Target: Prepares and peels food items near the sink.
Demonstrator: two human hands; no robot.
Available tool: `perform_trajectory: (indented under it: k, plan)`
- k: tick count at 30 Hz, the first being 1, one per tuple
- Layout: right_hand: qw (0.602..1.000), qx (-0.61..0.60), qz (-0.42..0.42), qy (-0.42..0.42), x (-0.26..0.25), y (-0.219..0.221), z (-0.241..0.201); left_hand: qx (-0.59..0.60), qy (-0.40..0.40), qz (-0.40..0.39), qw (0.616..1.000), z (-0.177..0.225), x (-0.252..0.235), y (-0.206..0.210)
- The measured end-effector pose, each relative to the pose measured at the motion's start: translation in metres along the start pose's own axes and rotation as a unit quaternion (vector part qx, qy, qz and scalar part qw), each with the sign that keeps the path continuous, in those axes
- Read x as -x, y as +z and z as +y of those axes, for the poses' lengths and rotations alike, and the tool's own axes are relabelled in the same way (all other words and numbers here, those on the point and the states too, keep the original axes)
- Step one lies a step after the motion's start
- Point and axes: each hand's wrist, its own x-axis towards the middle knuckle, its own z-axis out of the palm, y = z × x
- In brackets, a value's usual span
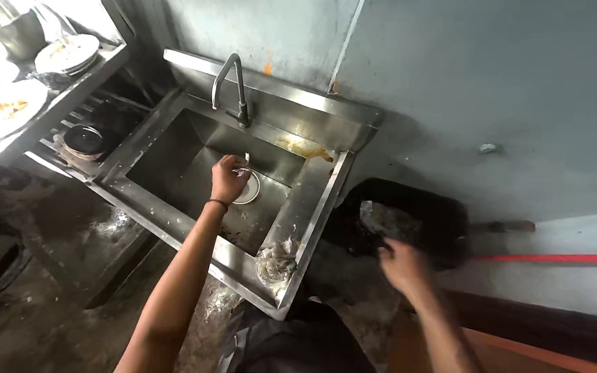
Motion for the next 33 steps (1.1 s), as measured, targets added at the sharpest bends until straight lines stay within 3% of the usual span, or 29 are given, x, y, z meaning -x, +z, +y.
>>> perform_trajectory:
  k: [4,10,16,22,28,33]
  plan:
    - [0.969,-0.004,-0.054,-0.241,0.012,0.053,-0.055,-0.012,-0.021,-0.039,0.999,-0.01,0.007,0.025]
    - [0.865,0.154,-0.198,-0.434,-0.005,0.108,-0.112,0.083,-0.107,-0.109,0.985,-0.017,0.127,0.05]
    - [0.817,0.206,-0.218,-0.493,-0.023,0.119,-0.123,0.173,-0.179,-0.074,0.966,-0.036,0.201,0.04]
    - [0.742,0.258,-0.248,-0.567,-0.031,0.12,-0.135,0.195,-0.183,-0.04,0.963,-0.039,0.212,0.034]
    - [0.784,0.267,-0.227,-0.512,-0.035,0.103,-0.134,0.192,-0.177,-0.044,0.964,-0.034,0.193,0.028]
    - [0.78,0.247,-0.199,-0.54,-0.034,0.119,-0.111,0.106,-0.144,-0.174,0.968,-0.041,0.188,0.049]
